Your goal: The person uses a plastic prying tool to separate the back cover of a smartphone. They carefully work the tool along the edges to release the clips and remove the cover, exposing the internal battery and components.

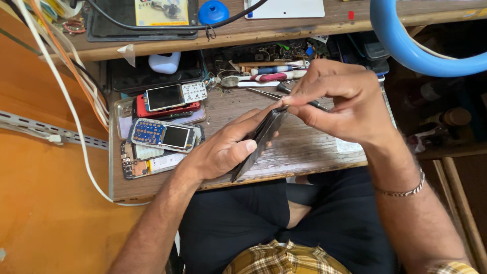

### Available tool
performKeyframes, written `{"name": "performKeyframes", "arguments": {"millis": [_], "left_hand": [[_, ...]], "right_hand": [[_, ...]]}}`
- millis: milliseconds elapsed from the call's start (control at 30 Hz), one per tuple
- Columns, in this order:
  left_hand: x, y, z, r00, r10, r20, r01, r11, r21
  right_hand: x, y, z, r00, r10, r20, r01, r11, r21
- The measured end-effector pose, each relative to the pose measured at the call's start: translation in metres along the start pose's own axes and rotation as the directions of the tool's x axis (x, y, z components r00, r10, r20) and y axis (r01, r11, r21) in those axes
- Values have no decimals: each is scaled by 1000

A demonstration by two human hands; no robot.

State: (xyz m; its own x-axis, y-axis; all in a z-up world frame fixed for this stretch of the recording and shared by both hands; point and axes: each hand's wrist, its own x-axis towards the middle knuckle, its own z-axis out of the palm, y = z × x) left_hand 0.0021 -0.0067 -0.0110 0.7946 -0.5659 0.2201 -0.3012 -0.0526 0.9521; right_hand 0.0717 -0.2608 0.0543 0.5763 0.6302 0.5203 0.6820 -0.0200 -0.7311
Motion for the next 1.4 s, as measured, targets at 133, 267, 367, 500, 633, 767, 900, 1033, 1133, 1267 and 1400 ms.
{"name": "performKeyframes", "arguments": {"millis": [133, 267, 367, 500, 633, 767, 900, 1033, 1133, 1267, 1400], "left_hand": [[0, 2, -3, 998, 58, 14, -58, 998, -2], [0, 2, -4, 999, 43, 19, -43, 999, 31], [0, 5, -3, 1000, -8, 20, 7, 999, 39], [-2, 7, -2, 999, -8, 32, 7, 999, 38], [-1, 8, -5, 996, 80, 38, -82, 995, 56], [-1, 10, -4, 999, 39, 36, -40, 999, 36], [-1, 10, -3, 998, 49, 30, -50, 997, 55], [-1, 10, -1, 999, 34, 22, -34, 999, 20], [-1, 10, -2, 999, 25, 22, -26, 999, 22], [-1, 10, -3, 999, 35, 30, -36, 999, 12], [0, 10, -2, 999, 42, 17, -42, 999, 21]], "right_hand": [[2, 3, -4, 998, 42, 55, -44, 999, 30], [-2, 10, -3, 998, 33, 53, -37, 996, 82], [-5, 16, 2, 1000, -21, 9, 19, 987, 162], [-17, 17, 9, 994, -24, -106, 35, 993, 109], [-25, 17, 11, 989, -10, -147, 26, 994, 107], [-26, 15, 9, 990, -29, -135, 34, 999, 38], [-25, 16, 8, 992, -50, -113, 52, 998, 21], [-23, 16, 8, 993, -62, -102, 64, 998, 22], [-22, 16, 6, 994, -70, -85, 74, 997, 36], [-22, 12, 6, 994, -63, -90, 63, 998, -13], [-21, 11, 7, 993, -70, -90, 65, 996, -58]]}}
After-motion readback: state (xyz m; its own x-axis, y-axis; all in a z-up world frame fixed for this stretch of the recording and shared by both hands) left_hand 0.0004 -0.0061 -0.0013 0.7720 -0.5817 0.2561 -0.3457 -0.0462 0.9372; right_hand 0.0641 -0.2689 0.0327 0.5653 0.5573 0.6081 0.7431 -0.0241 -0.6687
